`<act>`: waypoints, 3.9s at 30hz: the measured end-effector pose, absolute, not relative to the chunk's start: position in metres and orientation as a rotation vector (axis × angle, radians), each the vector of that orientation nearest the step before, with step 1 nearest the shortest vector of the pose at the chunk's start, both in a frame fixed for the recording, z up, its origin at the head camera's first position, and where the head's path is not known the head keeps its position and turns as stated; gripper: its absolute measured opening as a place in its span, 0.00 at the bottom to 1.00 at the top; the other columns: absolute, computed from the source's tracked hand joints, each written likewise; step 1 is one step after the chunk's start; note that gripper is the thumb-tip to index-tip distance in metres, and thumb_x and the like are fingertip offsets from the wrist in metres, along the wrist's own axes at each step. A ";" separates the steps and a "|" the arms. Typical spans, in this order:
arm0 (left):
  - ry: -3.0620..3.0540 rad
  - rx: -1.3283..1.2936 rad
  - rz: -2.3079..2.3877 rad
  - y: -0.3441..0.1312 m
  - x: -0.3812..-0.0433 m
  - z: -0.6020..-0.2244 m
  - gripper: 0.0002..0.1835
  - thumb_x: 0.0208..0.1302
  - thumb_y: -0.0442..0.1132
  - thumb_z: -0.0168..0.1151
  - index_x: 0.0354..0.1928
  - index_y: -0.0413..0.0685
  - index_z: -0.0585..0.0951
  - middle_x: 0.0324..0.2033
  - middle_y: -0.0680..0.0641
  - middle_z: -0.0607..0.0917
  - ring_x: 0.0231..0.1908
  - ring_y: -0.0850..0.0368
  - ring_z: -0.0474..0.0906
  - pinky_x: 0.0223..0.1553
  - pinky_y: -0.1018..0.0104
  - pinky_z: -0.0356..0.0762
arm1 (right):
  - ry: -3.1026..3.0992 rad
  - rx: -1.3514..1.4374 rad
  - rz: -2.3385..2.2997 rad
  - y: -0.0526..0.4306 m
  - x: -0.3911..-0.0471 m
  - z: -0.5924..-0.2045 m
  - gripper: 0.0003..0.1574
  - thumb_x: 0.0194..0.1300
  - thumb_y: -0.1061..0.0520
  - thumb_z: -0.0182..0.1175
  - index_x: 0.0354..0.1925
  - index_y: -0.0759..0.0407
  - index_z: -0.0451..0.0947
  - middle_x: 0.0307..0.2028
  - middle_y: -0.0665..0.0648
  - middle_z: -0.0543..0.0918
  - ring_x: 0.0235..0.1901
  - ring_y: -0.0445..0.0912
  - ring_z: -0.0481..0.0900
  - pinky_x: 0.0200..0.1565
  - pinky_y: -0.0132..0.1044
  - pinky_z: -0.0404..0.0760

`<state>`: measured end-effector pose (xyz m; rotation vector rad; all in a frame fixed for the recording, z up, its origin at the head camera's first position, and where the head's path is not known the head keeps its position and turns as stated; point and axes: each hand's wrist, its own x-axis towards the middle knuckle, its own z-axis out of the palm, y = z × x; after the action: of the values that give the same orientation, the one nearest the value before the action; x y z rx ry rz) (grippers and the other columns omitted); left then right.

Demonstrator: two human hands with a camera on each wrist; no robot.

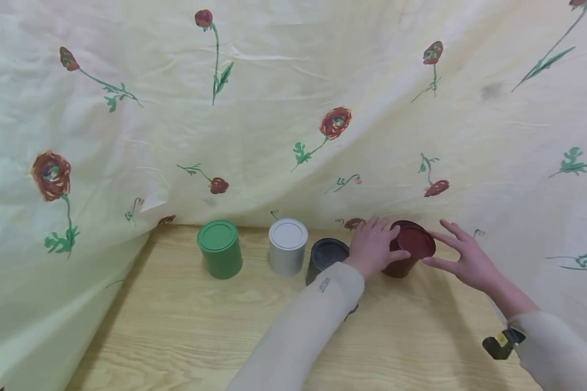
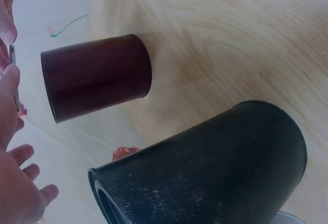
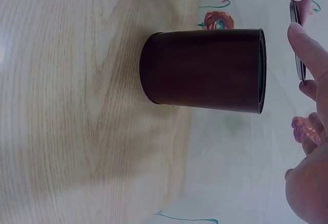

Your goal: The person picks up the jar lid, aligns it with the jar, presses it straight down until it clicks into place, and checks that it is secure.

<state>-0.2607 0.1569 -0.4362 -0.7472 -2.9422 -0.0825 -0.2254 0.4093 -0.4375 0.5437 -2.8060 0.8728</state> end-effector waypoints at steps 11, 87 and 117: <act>-3.005 -0.746 -0.108 0.166 -0.277 -0.439 0.42 0.72 0.80 0.43 0.83 0.77 0.62 0.81 0.61 0.65 0.81 0.59 0.56 0.78 0.57 0.63 | -2.829 0.543 0.821 0.413 -0.240 -0.435 0.45 0.61 0.56 0.80 0.70 0.71 0.75 0.78 0.81 0.57 0.76 0.83 0.48 0.63 0.88 0.54; -3.187 -0.500 -0.153 0.194 -0.295 -0.463 0.36 0.78 0.74 0.38 0.84 0.81 0.57 0.80 0.58 0.65 0.81 0.55 0.56 0.78 0.46 0.64 | -3.157 0.385 0.811 0.422 -0.275 -0.441 0.50 0.72 0.43 0.71 0.77 0.70 0.66 0.78 0.84 0.53 0.74 0.85 0.51 0.66 0.83 0.60; -3.094 -0.695 0.027 0.189 -0.294 -0.449 0.36 0.79 0.74 0.34 0.85 0.81 0.54 0.85 0.58 0.55 0.85 0.56 0.43 0.82 0.48 0.53 | -3.028 0.491 0.434 0.414 -0.269 -0.429 0.40 0.76 0.43 0.66 0.72 0.68 0.74 0.74 0.82 0.63 0.75 0.82 0.52 0.70 0.82 0.50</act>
<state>-0.2944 0.1887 -0.4495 -0.6949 -3.0940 0.0275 -0.2687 0.4138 -0.4294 0.4908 -3.0278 0.4340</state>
